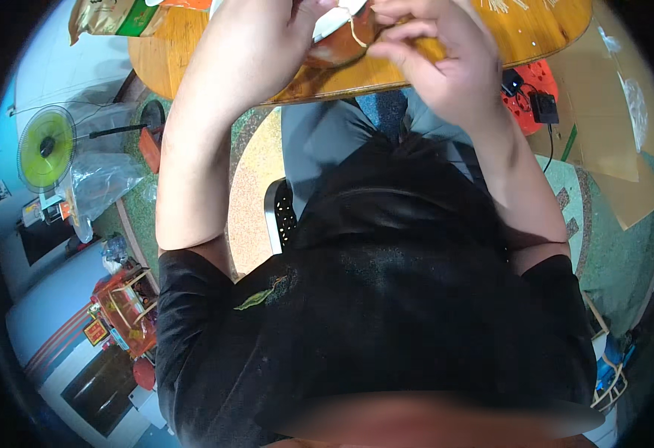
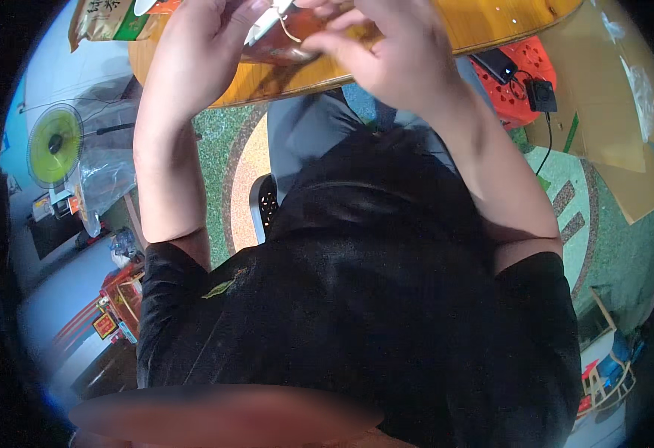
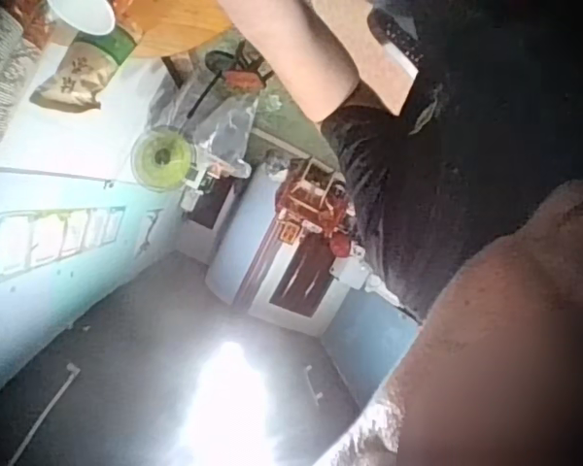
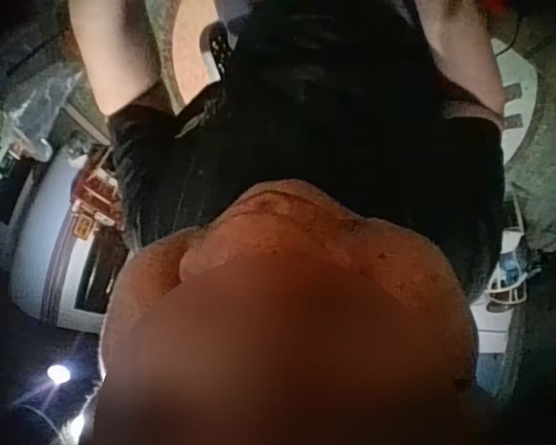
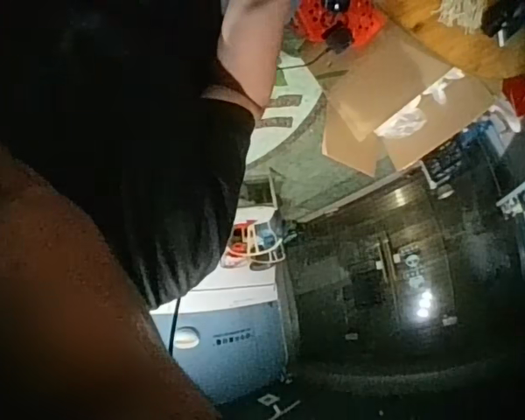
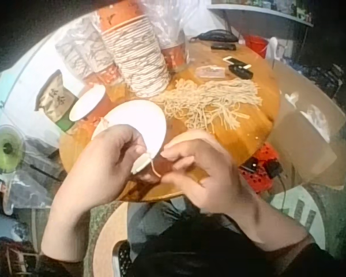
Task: Threading string through holes in paper noodle bowls for packaging.
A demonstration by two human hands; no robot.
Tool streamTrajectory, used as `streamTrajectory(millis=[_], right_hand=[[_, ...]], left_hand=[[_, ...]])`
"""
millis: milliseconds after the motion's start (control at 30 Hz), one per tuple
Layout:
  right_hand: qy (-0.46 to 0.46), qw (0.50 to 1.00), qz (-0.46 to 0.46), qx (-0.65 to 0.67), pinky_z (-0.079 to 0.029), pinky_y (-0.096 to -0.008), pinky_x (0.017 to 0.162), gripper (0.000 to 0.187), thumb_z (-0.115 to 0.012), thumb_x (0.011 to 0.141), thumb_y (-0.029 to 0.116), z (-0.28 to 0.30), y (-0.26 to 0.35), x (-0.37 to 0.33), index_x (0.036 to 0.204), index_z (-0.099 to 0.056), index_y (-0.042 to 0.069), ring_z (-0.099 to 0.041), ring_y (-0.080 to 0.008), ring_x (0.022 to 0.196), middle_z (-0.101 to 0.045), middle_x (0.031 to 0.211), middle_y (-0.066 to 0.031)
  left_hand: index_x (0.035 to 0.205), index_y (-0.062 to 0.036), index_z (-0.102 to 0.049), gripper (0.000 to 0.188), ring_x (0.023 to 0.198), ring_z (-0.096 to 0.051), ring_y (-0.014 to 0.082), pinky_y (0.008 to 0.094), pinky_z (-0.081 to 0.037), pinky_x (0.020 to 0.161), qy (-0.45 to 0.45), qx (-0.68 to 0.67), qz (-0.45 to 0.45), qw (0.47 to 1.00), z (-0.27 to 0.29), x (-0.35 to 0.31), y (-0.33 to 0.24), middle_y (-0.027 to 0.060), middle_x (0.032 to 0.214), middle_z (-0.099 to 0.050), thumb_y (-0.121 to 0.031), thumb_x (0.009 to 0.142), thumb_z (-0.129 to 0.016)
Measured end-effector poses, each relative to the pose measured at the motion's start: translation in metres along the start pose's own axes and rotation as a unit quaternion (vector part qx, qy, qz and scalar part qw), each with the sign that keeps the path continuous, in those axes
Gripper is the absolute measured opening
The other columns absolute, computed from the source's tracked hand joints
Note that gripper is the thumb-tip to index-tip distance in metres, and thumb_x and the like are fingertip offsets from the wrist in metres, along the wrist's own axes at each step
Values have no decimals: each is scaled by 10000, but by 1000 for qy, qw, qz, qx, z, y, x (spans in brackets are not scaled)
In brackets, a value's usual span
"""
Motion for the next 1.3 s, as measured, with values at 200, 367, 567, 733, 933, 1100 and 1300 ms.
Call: streamTrajectory(millis=[200, 367, 567, 733, 933, 1100, 1300], right_hand=[[41, 950, 246, -188, -561, -313, 670, 191, -807, 811, -24, -12, 19, 4, 971, -704, -2, -679, -196, 793, -647, 1022, -101], [29, 960, 247, -132, -561, -318, 674, 158, -788, 837, -23, -20, 12, 14, 963, -693, -16, -678, -220, 766, -653, 935, -102], [-23, 997, 48, 53, -538, -271, 671, 37, -694, 926, -34, -13, 19, 14, 962, -695, -25, -663, -166, 747, -705, 900, -96], [36, 952, -300, 54, -501, -228, 619, 99, -645, 979, 42, -17, -17, 19, 1001, -712, -27, -623, -94, 686, -704, 847, -50], [85, 901, -426, 5, -528, -245, 628, 112, -643, 963, 25, -22, -4, 32, 1030, -688, -53, -632, -110, 681, -698, 853, -66], [105, 896, -432, -23, -544, -250, 654, 135, -629, 969, 13, -18, 1, 39, 1072, -662, -67, -653, -126, 709, -695, 884, -74], [184, 881, -433, -48, -551, -249, 691, 112, -598, 983, -1, -25, 7, 44, 1061, -666, -45, -659, -125, 747, -694, 900, -70]], left_hand=[[924, 40, -605, 105, 830, -647, 311, 390, -514, 765, 11, -5, -1, 1000, -1, 0, -2, 194, 865, -643, -55, 964, -629], [921, 36, -609, 100, 830, -645, 323, 398, -515, 768, 1, -1, -49, 999, 0, 1, -1, 194, 870, -646, -55, 961, -624], [939, 35, -606, 86, 853, -636, 340, 403, -514, 802, -26, 4, -60, 998, 4, -2, 4, 207, 866, -629, -49, 949, -626], [1110, 5, -566, 85, 884, -589, 159, 282, -483, 791, -101, -192, -73, 974, 10, -8, 20, 83, 977, -596, -19, 1031, -544], [1159, 6, -568, 180, 815, -604, 158, 284, -506, 747, -177, -110, -166, 964, 19, -24, 3, 87, 975, -598, 56, 987, -587], [1137, -23, -630, 271, 816, -670, 236, 326, -536, 730, -234, 27, -295, 926, 25, -39, -15, 125, 942, -648, 75, 891, -689], [1027, -53, -680, 245, 800, -713, 271, 339, -554, 694, -260, -329, -450, 788, 19, -21, 0, 103, 896, -709, 56, 821, -757]])
Point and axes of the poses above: each hand's wrist, its own x-axis towards the middle knuckle, its own z-axis out of the back of the hand, y = z × x, the point moved 8 cm from there along x, towards the middle knuckle
